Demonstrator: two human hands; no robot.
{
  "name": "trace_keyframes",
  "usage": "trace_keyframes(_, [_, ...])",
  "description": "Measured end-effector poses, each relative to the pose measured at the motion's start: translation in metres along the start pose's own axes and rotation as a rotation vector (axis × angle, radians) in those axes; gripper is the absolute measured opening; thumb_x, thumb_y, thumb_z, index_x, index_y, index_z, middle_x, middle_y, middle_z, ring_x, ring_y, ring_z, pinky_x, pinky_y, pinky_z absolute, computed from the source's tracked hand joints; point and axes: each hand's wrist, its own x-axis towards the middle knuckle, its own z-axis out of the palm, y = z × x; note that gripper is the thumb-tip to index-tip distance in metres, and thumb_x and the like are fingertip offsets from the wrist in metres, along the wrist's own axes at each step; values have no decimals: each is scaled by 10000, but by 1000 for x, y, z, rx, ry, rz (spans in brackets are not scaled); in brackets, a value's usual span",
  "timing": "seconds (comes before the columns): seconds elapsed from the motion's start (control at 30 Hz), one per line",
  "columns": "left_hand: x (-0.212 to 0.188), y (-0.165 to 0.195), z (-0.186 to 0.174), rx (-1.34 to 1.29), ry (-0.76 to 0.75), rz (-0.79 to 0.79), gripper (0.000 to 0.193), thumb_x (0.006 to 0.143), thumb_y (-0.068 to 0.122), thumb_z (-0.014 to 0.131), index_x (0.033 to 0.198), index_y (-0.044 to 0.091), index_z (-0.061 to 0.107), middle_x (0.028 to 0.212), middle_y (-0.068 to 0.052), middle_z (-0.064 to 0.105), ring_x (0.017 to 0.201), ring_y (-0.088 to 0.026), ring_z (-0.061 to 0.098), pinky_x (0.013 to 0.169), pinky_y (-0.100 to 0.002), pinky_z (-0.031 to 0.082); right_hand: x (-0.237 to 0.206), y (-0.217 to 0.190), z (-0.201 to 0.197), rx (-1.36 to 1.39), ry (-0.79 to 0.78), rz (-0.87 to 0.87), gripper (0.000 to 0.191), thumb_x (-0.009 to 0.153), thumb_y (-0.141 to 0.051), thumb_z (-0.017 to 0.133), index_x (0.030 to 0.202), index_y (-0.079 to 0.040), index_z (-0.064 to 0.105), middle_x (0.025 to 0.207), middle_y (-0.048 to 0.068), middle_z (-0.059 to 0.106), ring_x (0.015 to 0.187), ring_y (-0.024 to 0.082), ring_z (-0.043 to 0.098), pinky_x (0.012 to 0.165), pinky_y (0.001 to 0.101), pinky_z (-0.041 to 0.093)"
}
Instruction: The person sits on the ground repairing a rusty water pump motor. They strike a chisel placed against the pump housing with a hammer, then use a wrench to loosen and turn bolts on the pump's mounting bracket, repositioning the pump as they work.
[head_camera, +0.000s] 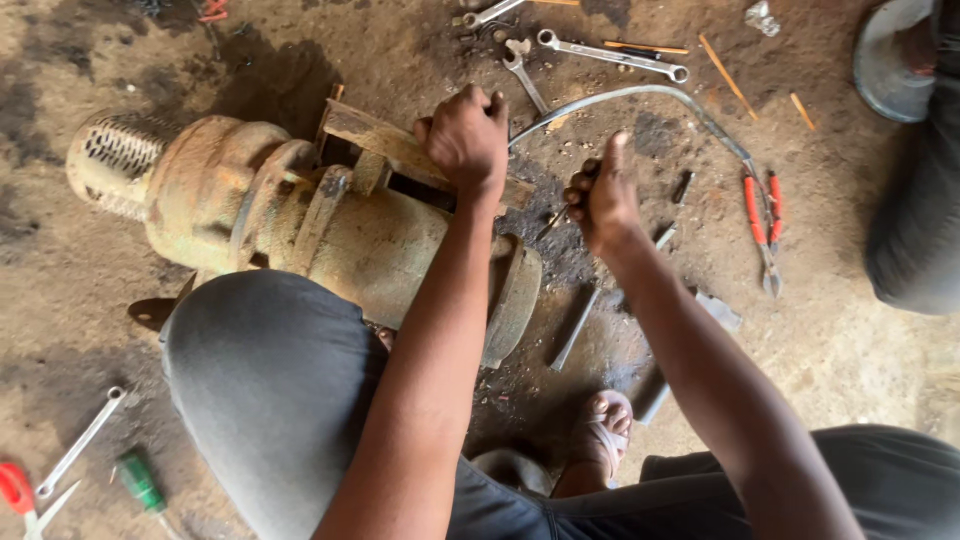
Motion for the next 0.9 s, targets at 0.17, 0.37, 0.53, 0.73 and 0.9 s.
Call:
trace_keyframes(0.17, [-1, 1, 0, 45, -65, -31, 257, 842, 337, 849, 743, 183, 667, 643, 11, 667, 537, -136, 542, 755, -350, 379, 18, 29, 18, -130, -61, 230, 579, 1062, -631, 334, 689, -188, 346, 589, -57, 362, 474, 102, 319, 397, 278, 261])
trace_keyframes(0.37, [0, -1, 5, 39, -27, -20, 254, 834, 372, 835, 746, 197, 674, 651, 23, 674, 555, -127, 553, 772, -350, 382, -32, 61, 15, -330, 40, -381, 373, 1100, -435, 365, 904, -158, 520, 719, 32, 531, 528, 114, 425, 434, 262, 378])
trace_keyframes(0.53, [2, 0, 0, 93, -174, -62, 274, 858, 407, 837, 732, 210, 695, 653, 11, 679, 544, -143, 548, 733, -352, 376, -101, 112, -24, -949, -627, -1358, 332, 1117, -387, 470, 1126, -63, 400, 945, 101, 503, 730, 196, 492, 575, 304, 478])
trace_keyframes(0.73, [-3, -1, -1, 106, -33, 40, 266, 744, 398, 868, 693, 216, 680, 630, -3, 656, 604, -181, 582, 743, -377, 369, -89, 49, -37, -586, -396, -753, 344, 1168, -387, 465, 1009, -82, 478, 759, 13, 472, 650, 151, 437, 537, 303, 375])
trace_keyframes(0.9, [-2, 1, 2, 19, 27, 23, 295, 827, 361, 857, 715, 195, 641, 626, 24, 641, 541, -144, 521, 785, -364, 374, -22, -10, -6, -199, -118, -88, 512, 1116, -548, 333, 753, -188, 325, 608, -70, 339, 514, 88, 350, 424, 239, 326])
